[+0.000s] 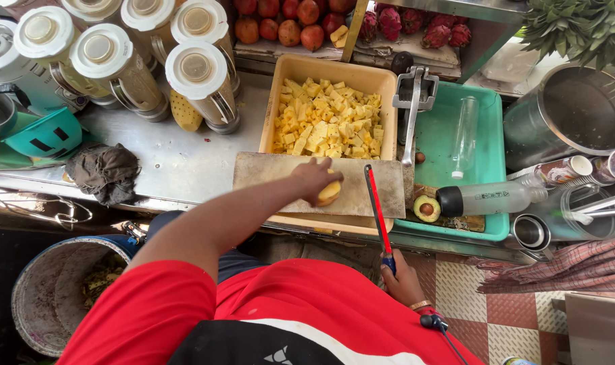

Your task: The person slices a pineapple into small pieces on a wooden board, moving the cut fruit into a container and handling several pieces of fruit one at a time.

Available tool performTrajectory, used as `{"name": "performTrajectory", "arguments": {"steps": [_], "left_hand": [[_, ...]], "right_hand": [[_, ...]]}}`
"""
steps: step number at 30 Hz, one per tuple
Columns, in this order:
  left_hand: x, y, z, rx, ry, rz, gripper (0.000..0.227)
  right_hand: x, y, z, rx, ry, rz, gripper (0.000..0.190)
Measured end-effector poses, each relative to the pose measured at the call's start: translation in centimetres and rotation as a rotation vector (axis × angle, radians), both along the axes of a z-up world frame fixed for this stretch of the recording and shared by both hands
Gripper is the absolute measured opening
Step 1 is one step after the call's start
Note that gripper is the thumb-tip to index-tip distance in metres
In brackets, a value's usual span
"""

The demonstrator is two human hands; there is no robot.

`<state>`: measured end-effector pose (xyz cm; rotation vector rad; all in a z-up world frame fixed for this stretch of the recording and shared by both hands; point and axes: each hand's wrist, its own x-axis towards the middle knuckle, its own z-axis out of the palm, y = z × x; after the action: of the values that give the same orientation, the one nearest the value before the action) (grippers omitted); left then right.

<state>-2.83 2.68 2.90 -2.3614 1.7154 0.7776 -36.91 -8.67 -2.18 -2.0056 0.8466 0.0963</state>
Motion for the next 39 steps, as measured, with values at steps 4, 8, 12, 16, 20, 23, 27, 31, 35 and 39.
{"name": "performTrajectory", "arguments": {"steps": [4,8,12,16,20,23,27,31,35,39], "left_hand": [[-3.2,-1.0,-1.0,-0.128,0.116,0.505,0.115],[-4.3,-2.2,-3.5,-0.206,0.061,0.648,0.137],[-4.0,-2.4,-6.3,-0.126,0.007,0.603,0.123],[-3.5,-2.7,-8.8,-0.262,-0.098,0.493,0.109],[-3.6,-3.1,-9.5,-0.203,0.128,0.736,0.090],[-3.4,-3.5,-10.9,-0.290,0.094,0.773,0.077],[-3.3,-3.3,-11.7,-0.326,0.054,0.708,0.084],[-2.7,-2.1,-8.8,-0.295,0.022,0.522,0.118],[-2.4,-0.9,-8.4,-0.245,0.265,0.685,0.109],[-3.1,-1.4,-10.8,-0.288,-0.018,0.529,0.096]], "right_hand": [[3.5,0.4,0.7,0.003,0.076,0.028,0.028],[9.3,1.3,1.0,-0.315,-0.101,0.147,0.034],[13.8,1.8,2.0,-0.429,0.046,0.216,0.032],[13.1,1.5,2.5,-0.414,0.050,0.283,0.031],[9.2,1.4,4.1,-0.368,0.329,0.313,0.036],[9.3,1.4,1.5,-0.370,0.280,0.304,0.035],[11.1,2.8,-4.9,-0.358,0.299,0.254,0.037],[11.0,2.4,-4.8,-0.384,0.209,0.288,0.038],[11.3,2.5,0.5,-0.415,0.194,0.260,0.040],[11.9,2.5,2.7,-0.450,0.168,0.329,0.037]]}}
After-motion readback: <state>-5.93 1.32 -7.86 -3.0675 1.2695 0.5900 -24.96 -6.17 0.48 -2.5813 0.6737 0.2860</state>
